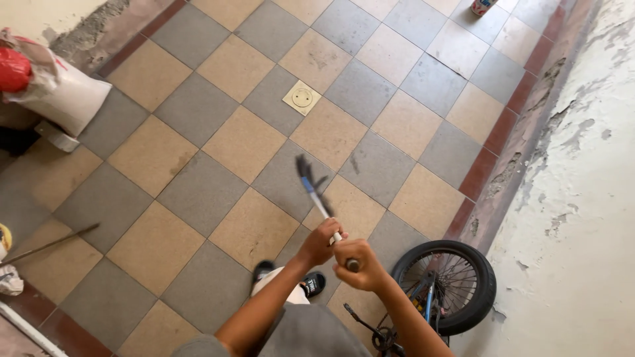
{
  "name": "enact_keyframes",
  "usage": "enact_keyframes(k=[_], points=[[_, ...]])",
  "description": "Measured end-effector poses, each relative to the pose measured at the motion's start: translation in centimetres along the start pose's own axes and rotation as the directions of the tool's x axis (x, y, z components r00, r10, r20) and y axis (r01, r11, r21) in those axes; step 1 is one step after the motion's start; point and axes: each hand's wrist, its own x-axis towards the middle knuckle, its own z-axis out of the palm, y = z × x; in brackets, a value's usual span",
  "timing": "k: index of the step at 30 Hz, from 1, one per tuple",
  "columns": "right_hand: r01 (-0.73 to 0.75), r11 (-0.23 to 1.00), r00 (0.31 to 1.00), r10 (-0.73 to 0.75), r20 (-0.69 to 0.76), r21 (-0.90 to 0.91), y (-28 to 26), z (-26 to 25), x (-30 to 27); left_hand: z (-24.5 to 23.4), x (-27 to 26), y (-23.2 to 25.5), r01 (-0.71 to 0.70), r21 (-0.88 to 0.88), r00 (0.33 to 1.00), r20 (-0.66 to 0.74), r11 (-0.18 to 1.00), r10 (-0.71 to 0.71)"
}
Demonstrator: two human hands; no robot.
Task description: Organizing objects and moving a bicycle in a storage area.
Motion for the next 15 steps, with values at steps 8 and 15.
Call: enact_keyframes(k=[8,15], points=[[-0.185,0.958,0.937,0.24,-0.253,0.221,7.6,3.0,1.3,0.9,-2.0,-8.4,0.485,0.277,0.874,-0.181,0.83,-0.45],[-0.16,0.986,0.982,0.164,-0.091,0.047,11.0,-1.4,1.0,2.8,3.2,-8.5,0.439,0.412,0.858,0.073,0.799,-0.509]])
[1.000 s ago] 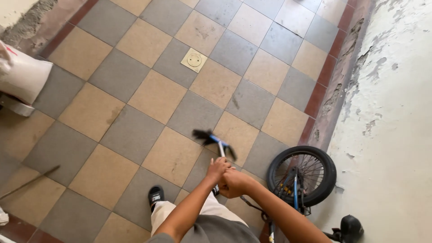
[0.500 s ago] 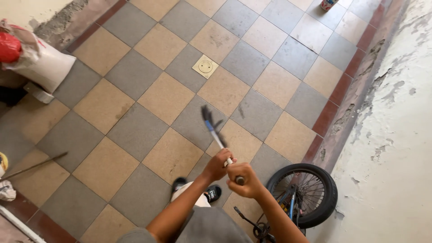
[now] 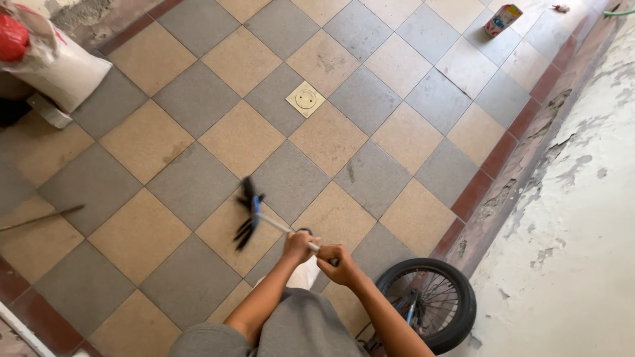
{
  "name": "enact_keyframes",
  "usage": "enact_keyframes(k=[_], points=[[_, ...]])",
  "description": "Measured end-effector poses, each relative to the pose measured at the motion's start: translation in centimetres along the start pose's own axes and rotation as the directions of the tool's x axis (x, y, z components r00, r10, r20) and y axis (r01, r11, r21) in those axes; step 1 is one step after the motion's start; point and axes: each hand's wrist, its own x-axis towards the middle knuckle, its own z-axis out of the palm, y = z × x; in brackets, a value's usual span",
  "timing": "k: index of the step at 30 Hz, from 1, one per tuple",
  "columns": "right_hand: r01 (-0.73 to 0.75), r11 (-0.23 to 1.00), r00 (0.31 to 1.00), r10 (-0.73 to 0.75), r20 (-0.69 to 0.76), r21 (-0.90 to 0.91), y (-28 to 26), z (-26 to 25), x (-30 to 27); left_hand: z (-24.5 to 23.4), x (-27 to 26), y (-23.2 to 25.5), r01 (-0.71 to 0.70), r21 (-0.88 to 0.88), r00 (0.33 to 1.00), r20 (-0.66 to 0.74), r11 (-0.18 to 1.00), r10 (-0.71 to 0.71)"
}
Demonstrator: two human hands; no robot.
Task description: Organizing objects and moving a bicycle in a storage area.
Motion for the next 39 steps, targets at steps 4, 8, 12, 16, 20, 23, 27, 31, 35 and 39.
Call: enact_keyframes(k=[4,8,12,16,20,23,27,31,35,39], points=[[0.073,0.986,0.988,-0.05,0.146,-0.152,-2.8,-6.8,1.6,5.2,7.6,3.4,-0.215,0.023,0.976,-0.032,0.976,0.216],[0.128,0.896,0.976,-0.038,0.213,-0.425,-2.9,-10.5,4.8,4.2,13.1,8.3,-0.432,0.015,0.897,-0.096,0.902,0.432],[-0.1,0.797,0.949,0.257,0.185,-0.595,-3.1,-14.3,7.9,1.0,18.2,12.6,-0.521,-0.005,0.85,-0.099,0.854,0.518],[-0.064,0.863,0.984,0.139,0.114,-0.501,-6.9,-17.6,9.2,-2.9,18.3,14.5,-0.6,-0.011,0.792,-0.15,0.8,0.592],[0.077,0.971,0.997,-0.074,0.018,-0.227,-8.7,-19.6,9.4,-8.9,15.2,15.6,-0.642,-0.039,0.733,-0.325,0.766,0.598],[0.094,0.995,0.993,-0.091,-0.076,0.039,-7.8,-19.7,11.0,-11.4,12.9,15.0,-0.514,-0.069,0.797,-0.405,0.855,0.447],[0.182,0.97,0.983,-0.175,-0.057,0.164,-2.5,-17.4,14.3,-7.2,11.9,10.6,-0.226,-0.27,0.817,-0.576,0.936,0.031],[0.162,0.98,0.958,-0.184,0.218,0.114,1.5,-16.9,17.0,-2.5,14.3,6.0,-0.096,-0.155,0.74,-0.672,0.983,-0.033],[0.221,0.972,0.842,-0.151,0.517,-0.076,4.1,-20.9,20.5,-0.8,19.0,8.2,0.074,-0.302,0.788,-0.567,0.95,-0.242],[0.234,0.946,0.762,-0.035,0.646,-0.225,4.1,-29.1,23.8,-2.3,25.8,15.6,0.017,-0.494,0.743,-0.576,0.87,-0.341]])
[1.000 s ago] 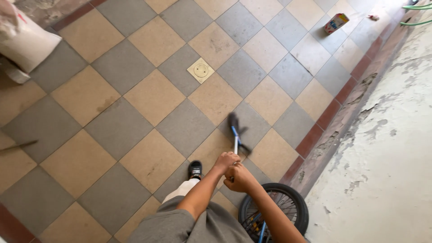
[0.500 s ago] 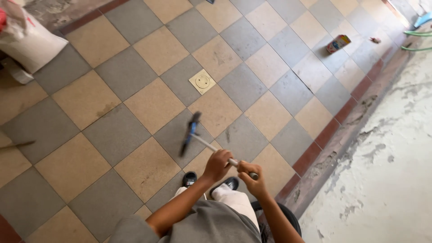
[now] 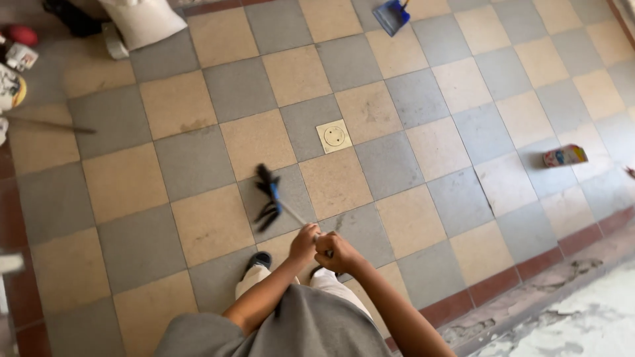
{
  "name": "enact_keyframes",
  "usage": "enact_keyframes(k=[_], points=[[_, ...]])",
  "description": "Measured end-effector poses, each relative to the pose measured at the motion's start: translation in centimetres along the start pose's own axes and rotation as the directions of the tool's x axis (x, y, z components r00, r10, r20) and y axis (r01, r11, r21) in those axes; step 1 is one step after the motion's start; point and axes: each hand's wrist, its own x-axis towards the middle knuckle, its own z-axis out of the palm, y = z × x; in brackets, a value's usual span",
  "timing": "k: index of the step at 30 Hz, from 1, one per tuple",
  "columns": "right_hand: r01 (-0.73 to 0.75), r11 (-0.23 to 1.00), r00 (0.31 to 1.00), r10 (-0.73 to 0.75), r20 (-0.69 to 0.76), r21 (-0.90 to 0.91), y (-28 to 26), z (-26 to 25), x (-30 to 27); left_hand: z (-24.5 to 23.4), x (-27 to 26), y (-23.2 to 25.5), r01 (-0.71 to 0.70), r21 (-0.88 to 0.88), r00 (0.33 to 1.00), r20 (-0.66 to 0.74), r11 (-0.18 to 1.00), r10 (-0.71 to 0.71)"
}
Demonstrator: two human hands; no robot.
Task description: Organizing objects and moving a bicycle in a storage area.
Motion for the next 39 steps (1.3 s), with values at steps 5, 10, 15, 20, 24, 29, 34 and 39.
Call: enact_keyframes(k=[5,10,15,20,24,29,34,39], points=[[-0.171,0.969,0.972,0.195,0.13,-0.18,4.4,-7.4,-5.6,11.9,4.1,4.5,-0.067,-0.114,0.993,0.094,0.991,0.078],[-0.235,0.909,0.956,0.28,0.084,-0.345,8.4,-11.9,-8.6,16.7,9.7,10.2,-0.43,0.308,0.876,0.368,0.849,0.31],[-0.002,0.954,0.994,-0.03,-0.102,-0.299,7.1,-17.5,-11.0,23.2,12.6,10.6,-0.394,0.187,0.901,0.271,0.9,0.339],[-0.012,0.996,0.966,0.035,-0.258,0.091,8.5,-22.8,-14.1,15.6,12.5,21.0,-0.483,0.285,0.86,0.332,0.828,0.387],[0.211,0.939,0.907,-0.086,-0.412,0.271,9.5,-24.9,-12.9,14.5,13.0,21.3,-0.386,0.273,0.914,0.243,0.881,0.325],[0.169,0.954,0.935,-0.074,-0.348,0.25,17.9,-20.3,-6.8,16.6,15.5,12.2,-0.046,0.082,0.999,-0.019,0.996,0.048],[0.306,0.94,0.887,-0.223,-0.405,0.154,18.1,-20.8,-2.1,20.4,20.6,5.8,-0.066,-0.019,0.987,-0.15,0.998,0.063],[-0.099,0.995,0.966,0.092,-0.243,-0.018,16.1,-28.7,-0.5,21.8,28.2,11.1,-0.243,-0.129,0.964,0.083,0.962,0.254]])
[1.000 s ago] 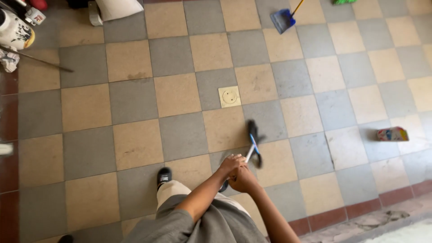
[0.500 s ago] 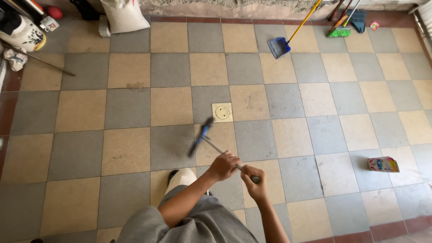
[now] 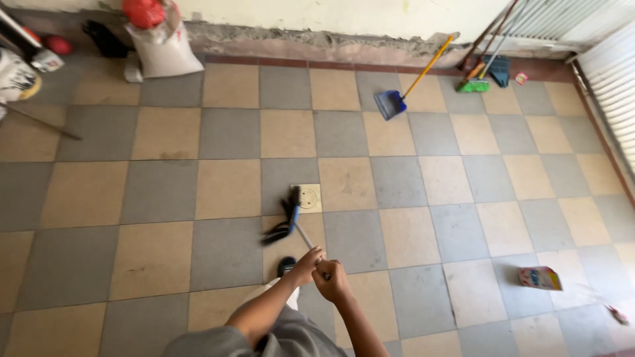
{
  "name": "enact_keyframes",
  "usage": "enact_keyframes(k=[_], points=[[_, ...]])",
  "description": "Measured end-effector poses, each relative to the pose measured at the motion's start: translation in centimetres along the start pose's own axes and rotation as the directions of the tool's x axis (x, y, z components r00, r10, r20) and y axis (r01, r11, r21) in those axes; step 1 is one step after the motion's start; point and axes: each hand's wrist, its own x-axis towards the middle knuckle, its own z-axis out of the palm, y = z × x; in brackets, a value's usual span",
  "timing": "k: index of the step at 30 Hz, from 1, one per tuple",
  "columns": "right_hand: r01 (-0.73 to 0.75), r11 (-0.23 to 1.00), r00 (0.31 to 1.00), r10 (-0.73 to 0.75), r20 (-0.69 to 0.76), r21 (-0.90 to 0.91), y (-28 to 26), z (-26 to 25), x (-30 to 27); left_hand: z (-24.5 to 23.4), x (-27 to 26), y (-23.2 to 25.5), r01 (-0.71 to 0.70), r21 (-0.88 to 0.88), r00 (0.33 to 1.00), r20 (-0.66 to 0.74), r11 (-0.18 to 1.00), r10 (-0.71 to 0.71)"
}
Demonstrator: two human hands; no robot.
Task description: Organizing objects and moving a bicycle in a storage area.
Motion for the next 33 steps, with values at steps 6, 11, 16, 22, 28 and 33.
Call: enact_keyframes(k=[6,11,16,22,28,33], points=[[0.155,0.955,0.987,-0.16,0.0,-0.252,3.7,-2.1,4.9,-1.7,9.9,4.6,-0.085,0.116,0.985,0.159,0.99,0.066],[0.132,0.951,0.989,-0.109,0.098,-0.279,2.4,-8.1,9.5,-5.0,15.0,10.7,-0.147,0.19,0.943,0.323,0.971,0.08],[-0.167,0.982,0.979,0.176,0.107,-0.085,1.7,-15.3,10.9,-4.7,18.7,10.2,-0.195,0.252,0.881,0.47,0.948,0.056],[0.081,0.908,0.985,-0.011,-0.17,0.411,0.8,-18.5,13.9,-5.1,22.5,9.9,-0.233,-0.067,0.97,0.051,0.97,0.236],[-0.004,0.903,0.988,0.07,-0.138,0.43,8.3,-17.4,22.2,-7.7,29.1,4.5,0.269,0.085,0.962,-0.079,0.959,-0.263],[0.109,0.952,0.986,-0.14,0.09,0.286,12.0,-21.3,28.5,-5.8,36.2,-2.1,0.233,0.284,0.972,-0.103,0.93,-0.212]])
